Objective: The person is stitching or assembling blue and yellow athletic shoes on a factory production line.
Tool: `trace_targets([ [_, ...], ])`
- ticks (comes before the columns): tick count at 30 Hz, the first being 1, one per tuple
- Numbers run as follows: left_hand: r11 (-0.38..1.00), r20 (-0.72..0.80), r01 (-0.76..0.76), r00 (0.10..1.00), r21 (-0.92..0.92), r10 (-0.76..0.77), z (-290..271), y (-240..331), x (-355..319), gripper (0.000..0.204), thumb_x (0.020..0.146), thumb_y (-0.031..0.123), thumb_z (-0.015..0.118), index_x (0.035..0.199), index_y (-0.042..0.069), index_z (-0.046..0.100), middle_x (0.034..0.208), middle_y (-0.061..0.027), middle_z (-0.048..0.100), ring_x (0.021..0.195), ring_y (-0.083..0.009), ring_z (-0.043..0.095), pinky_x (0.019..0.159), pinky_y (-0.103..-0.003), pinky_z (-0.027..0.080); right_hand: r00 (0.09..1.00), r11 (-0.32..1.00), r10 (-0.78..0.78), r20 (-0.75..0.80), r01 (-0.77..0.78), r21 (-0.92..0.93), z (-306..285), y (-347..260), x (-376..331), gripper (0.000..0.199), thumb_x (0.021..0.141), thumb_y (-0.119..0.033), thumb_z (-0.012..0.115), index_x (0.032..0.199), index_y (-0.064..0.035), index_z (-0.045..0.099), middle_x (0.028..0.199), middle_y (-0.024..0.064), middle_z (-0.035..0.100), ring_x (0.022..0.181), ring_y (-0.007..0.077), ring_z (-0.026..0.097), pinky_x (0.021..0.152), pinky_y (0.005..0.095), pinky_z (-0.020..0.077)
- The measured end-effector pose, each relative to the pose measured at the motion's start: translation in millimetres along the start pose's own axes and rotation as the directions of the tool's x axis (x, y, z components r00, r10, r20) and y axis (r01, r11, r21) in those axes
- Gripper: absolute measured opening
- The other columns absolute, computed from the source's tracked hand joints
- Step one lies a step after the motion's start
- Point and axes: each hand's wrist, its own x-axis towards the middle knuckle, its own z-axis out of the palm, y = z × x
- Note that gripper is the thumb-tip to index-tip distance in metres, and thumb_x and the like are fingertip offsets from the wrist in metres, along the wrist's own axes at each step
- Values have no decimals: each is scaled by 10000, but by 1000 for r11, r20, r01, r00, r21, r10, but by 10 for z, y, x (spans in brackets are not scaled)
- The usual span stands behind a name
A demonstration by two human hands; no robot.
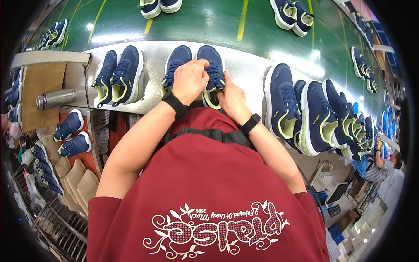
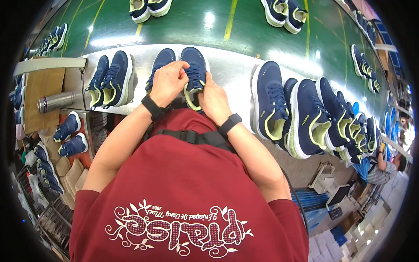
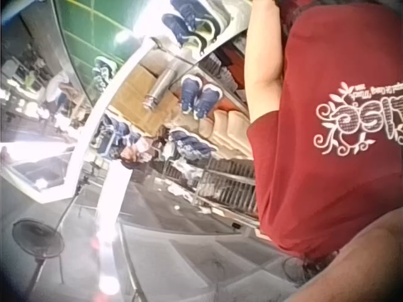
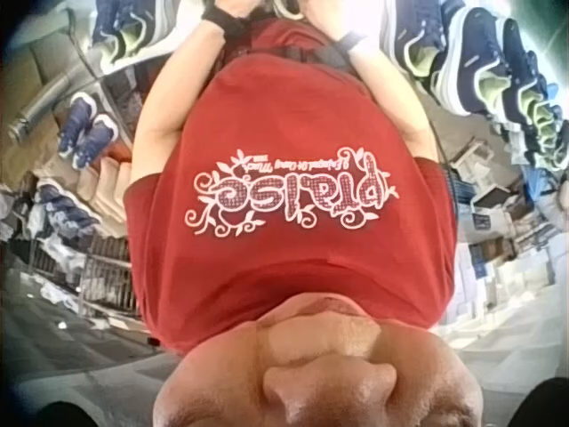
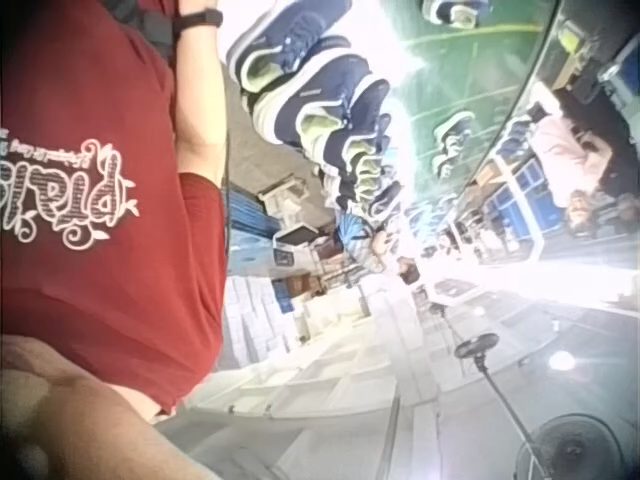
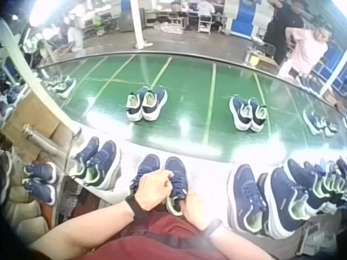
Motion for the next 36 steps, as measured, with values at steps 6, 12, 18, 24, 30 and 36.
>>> trace_targets([
  [6,991,-243,59,966,-117,-86,-746,-400,-106,174,864,110,614,1019,45,656,904,-107,642,813,-213,636,726,-311,501,965,990,138,-225,-128,56,-50,130,-52,596,819,-120,508,1379,16,356,716,272,603,703,432,617,656,476,461],
  [12,955,-1,200,979,-220,-206,-844,-773,-653,359,856,270,663,1106,15,622,1008,-128,630,944,-228,605,837,-323,469,965,993,95,-244,-109,-44,-180,164,31,618,822,-183,507,1371,53,351,698,255,603,699,427,617,676,473,460],
  [18,835,224,407,911,-370,-345,-765,-617,-815,567,870,241,655,1353,35,441,1157,-127,583,1085,-242,570,933,-388,449,972,995,92,-214,-99,-21,-181,177,-3,625,815,-179,534,1366,55,355,980,311,611,933,434,605,819,447,459],
  [24,909,195,351,930,-224,-311,-584,-601,-803,502,838,249,656,1245,-11,515,1030,-184,585,859,-283,645,764,-355,516,825,885,-461,-326,451,-111,-302,-496,-133,426,796,-51,605,1211,4,525,1095,192,592,1010,351,569,869,409,464],
  [30,933,229,338,925,-128,-304,-468,-456,-751,475,825,216,645,1216,-30,532,953,-164,591,757,-275,632,713,-356,506,924,924,-382,17,382,-7,140,-477,65,497,809,-194,671,1219,21,489,946,231,634,896,396,618,766,422,484],
  [36,757,240,495,869,-426,-433,-525,-560,-687,345,882,92,599,1221,33,581,1010,-59,647,876,-124,611,811,-267,489,954,959,-273,120,280,-37,228,-387,87,533,827,-155,608,1270,63,407,808,271,629,816,428,619,724,470,468],
])
